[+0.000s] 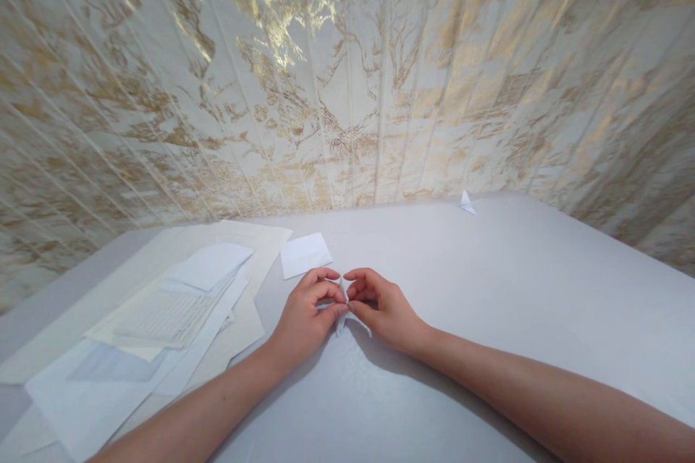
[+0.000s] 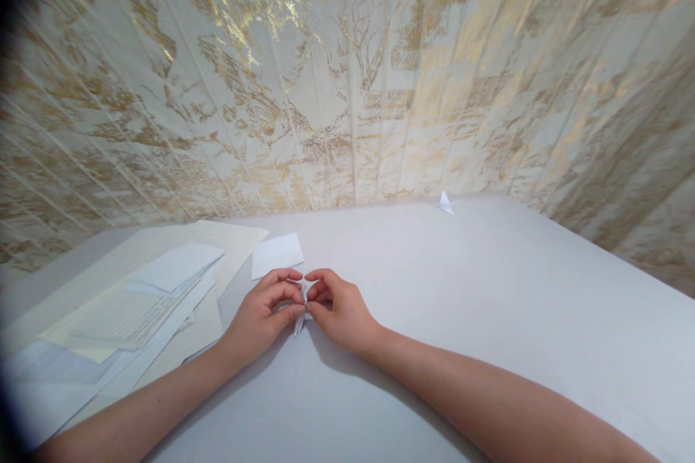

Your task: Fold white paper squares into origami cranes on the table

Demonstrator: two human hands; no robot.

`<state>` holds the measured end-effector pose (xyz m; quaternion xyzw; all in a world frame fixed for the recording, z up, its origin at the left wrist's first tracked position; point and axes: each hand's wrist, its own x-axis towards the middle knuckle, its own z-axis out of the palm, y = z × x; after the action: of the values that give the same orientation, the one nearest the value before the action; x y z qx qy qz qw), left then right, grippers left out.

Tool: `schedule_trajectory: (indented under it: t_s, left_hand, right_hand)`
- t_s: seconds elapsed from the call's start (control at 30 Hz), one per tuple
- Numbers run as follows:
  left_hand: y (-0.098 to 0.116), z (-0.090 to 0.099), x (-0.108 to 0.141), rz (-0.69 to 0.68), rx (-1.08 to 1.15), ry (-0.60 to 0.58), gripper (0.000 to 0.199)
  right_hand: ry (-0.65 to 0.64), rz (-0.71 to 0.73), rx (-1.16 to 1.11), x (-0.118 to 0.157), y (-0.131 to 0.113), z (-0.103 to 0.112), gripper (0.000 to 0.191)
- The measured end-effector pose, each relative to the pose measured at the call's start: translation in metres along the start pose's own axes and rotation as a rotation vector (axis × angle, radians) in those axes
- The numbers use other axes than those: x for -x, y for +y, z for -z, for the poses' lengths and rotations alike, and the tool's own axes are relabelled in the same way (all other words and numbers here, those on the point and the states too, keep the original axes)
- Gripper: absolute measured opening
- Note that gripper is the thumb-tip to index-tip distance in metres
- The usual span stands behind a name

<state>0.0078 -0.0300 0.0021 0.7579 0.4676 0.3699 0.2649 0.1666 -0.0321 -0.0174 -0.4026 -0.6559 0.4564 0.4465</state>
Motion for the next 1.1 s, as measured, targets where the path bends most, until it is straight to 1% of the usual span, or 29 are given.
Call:
schedule_trajectory:
  t_s: [0.1, 0.2, 0.3, 0.4, 0.5, 0.6, 0.77, 0.83, 0.87, 1.0, 1.1]
  left_hand:
    - [-0.002, 0.0, -0.001, -0.017, 0.038, 0.048, 0.009]
    - [-0.004, 0.0, -0.002, -0.011, 0.142, 0.095, 0.006]
    - [-0.005, -0.002, -0.004, 0.09, 0.278, 0.148, 0.015]
    - [-0.004, -0.001, -0.006, 0.205, 0.299, 0.192, 0.019]
    - [-0.003, 0.0, -0.008, 0.272, 0.258, 0.171, 0.014]
    - [-0.003, 0.0, -0.008, 0.302, 0.251, 0.139, 0.013]
    - [-0.003, -0.001, -0.007, 0.315, 0.286, 0.135, 0.014]
    - [-0.002, 0.0, -0.006, 0.287, 0.253, 0.149, 0.014]
    - [-0.002, 0.001, -0.005, 0.249, 0.221, 0.166, 0.014]
    - [0.001, 0.003, -0.003, -0.03, 0.082, 0.262, 0.015]
    - [0.004, 0.005, 0.0, -0.178, 0.0, 0.293, 0.015]
  right_hand:
    - [-0.005, -0.021, -0.112, 0.0, 0.002, -0.002, 0.034]
    - [-0.033, -0.054, -0.221, -0.001, 0.003, -0.002, 0.034]
    - [-0.034, -0.057, -0.291, -0.001, 0.003, -0.002, 0.033]
    - [-0.006, -0.036, -0.297, -0.001, 0.0, -0.002, 0.029]
    - [-0.003, -0.009, -0.269, 0.0, -0.002, -0.002, 0.021]
    - [0.006, 0.053, -0.195, 0.001, -0.005, -0.001, 0.013]
    - [0.043, 0.205, 0.068, 0.005, -0.008, 0.001, 0.009]
    - [0.053, 0.251, 0.149, 0.005, -0.008, 0.002, 0.01]
    - [0.061, 0.27, 0.173, 0.005, -0.007, 0.002, 0.01]
    - [0.086, 0.304, 0.186, 0.005, -0.006, 0.003, 0.009]
    - [0.109, 0.345, 0.218, 0.005, -0.006, 0.004, 0.007]
